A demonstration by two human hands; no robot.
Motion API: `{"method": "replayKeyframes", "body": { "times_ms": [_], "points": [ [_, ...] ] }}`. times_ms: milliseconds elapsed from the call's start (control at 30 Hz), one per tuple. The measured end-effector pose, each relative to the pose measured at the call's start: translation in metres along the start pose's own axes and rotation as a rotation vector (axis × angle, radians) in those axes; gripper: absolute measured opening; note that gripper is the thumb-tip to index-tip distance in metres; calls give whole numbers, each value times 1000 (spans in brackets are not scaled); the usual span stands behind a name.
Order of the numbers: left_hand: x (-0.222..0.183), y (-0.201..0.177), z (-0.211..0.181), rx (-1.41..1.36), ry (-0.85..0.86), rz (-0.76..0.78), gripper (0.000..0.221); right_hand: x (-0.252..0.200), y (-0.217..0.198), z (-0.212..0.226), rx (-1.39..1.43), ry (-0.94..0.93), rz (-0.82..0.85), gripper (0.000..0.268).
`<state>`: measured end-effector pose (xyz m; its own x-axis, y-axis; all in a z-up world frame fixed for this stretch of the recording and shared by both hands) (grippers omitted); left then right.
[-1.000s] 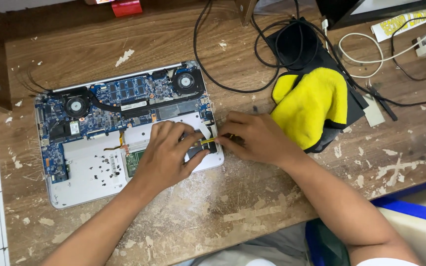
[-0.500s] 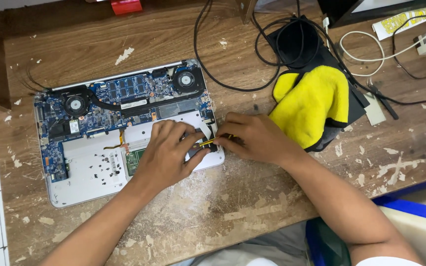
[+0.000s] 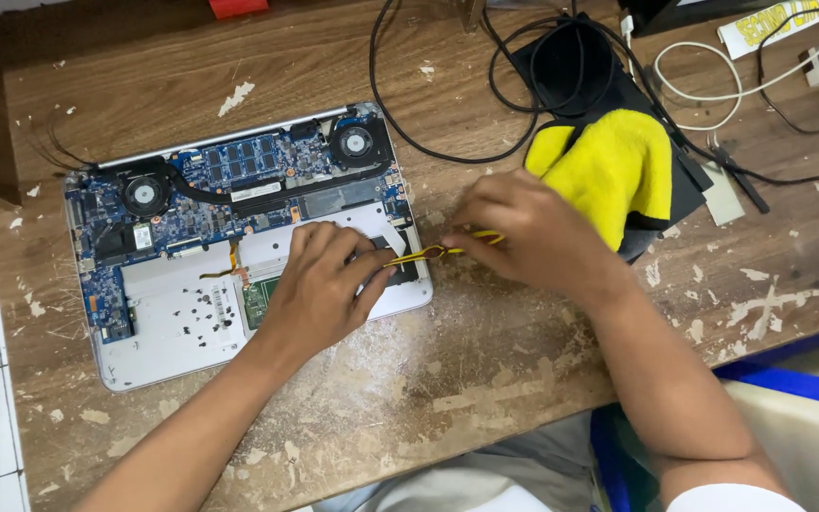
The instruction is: Reinstalling internal components into a laptop chassis, including cleaning parts and connecting ribbon cables.
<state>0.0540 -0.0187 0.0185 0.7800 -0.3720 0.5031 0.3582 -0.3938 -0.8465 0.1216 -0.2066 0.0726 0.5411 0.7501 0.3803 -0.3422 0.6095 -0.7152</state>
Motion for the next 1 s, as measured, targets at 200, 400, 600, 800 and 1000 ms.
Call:
{"method": "replayKeyframes", "body": {
  "times_ms": [200,400,600,800,1000],
  "points": [
    [1,-6,-4,12,59,19,15,-127,-140,-65,-366,391,-663,23],
    [-1,-3,-3,12,33,58,19,-276,-141,-161,-642,835,-539,15],
    [0,-5,-3,-13,18,42,16,-276,-140,-184,-582,737,-600,26],
    [1,-12,-6,-39,31,2,11,-277,-137,-189,-518,778,-596,20],
    [-2,-4,-3,11,20,34,10,-290,-137,-211,-548,866,-503,16]
  ]
}}
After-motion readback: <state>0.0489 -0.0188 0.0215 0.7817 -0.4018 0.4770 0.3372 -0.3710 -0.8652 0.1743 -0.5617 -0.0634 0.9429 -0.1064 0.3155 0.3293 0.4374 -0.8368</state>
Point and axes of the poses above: each hand's wrist, its own x-axis towards the middle knuckle, its own y-axis out of the palm, z = x × y, the point moved 6 cm from there along x, towards the middle knuckle, and after that the axes turned 14 degrees about x, right-handed, at the moved point
